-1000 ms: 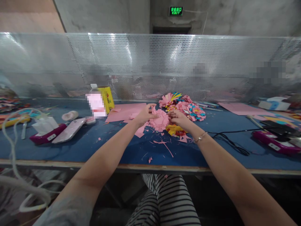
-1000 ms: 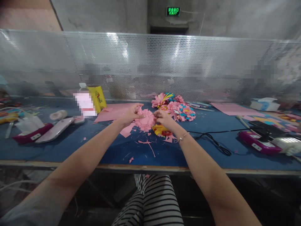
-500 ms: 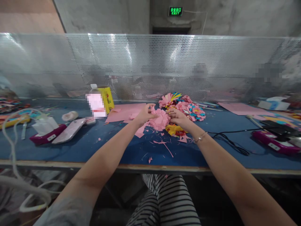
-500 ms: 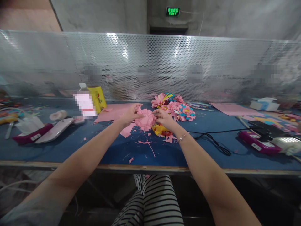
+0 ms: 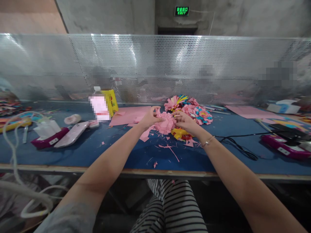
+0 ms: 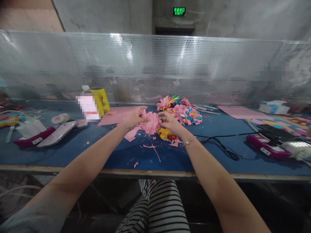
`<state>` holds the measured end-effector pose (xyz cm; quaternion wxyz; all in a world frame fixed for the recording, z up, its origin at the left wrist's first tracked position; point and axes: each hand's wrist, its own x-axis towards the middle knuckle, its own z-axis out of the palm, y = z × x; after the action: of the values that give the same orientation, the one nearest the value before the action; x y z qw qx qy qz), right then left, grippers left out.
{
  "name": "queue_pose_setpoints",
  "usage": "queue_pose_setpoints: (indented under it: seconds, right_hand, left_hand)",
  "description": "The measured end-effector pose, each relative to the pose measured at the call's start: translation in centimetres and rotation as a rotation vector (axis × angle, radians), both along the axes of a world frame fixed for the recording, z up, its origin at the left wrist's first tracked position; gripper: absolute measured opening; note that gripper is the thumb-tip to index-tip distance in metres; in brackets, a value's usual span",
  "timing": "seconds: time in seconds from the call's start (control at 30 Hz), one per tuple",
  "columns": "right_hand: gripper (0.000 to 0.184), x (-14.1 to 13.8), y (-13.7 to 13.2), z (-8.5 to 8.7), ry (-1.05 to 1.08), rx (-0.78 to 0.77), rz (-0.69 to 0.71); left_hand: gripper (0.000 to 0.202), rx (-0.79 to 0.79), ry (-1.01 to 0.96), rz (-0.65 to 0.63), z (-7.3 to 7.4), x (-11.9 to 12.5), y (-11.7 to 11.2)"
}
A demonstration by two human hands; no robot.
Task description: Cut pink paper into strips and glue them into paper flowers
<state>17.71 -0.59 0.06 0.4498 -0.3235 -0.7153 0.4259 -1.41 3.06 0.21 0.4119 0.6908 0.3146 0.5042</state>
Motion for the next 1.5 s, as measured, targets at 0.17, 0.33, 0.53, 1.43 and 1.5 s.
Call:
queue_pose_setpoints:
  seconds: [0.17,0.33,0.53,1.43,1.5]
  right_hand:
    - [0.042,0.02,-0.04,0.00,0.020,0.003,0.008]
    - [0.042,0.04,-0.02,-0.04,0.003,-0.003,0.015]
    - [0.041,0.03,-0.05,-0.11,-0.031,0.007,-0.010]
    - [0.036,-0.10,0.05,-0.29,-0.024,0.066,-0.035]
    - [0.037,-0.05,0.03,-0.31,-0.034,0.072,-0.025]
  left_hand:
    - [0.067,-0.012,-0.005,0.001,0.00,0.02,-0.06]
    - [0.067,-0.019,-0.013,-0.003,-0.09,-0.03,0.07]
    - [0.066,0.014,0.032,0.012,-0.09,-0.08,-0.08]
    - [0.061,0.160,0.188,0.088,0.32,0.31,-0.52]
    - [0.061,0.150,0.192,0.089,0.34,0.38,-0.57]
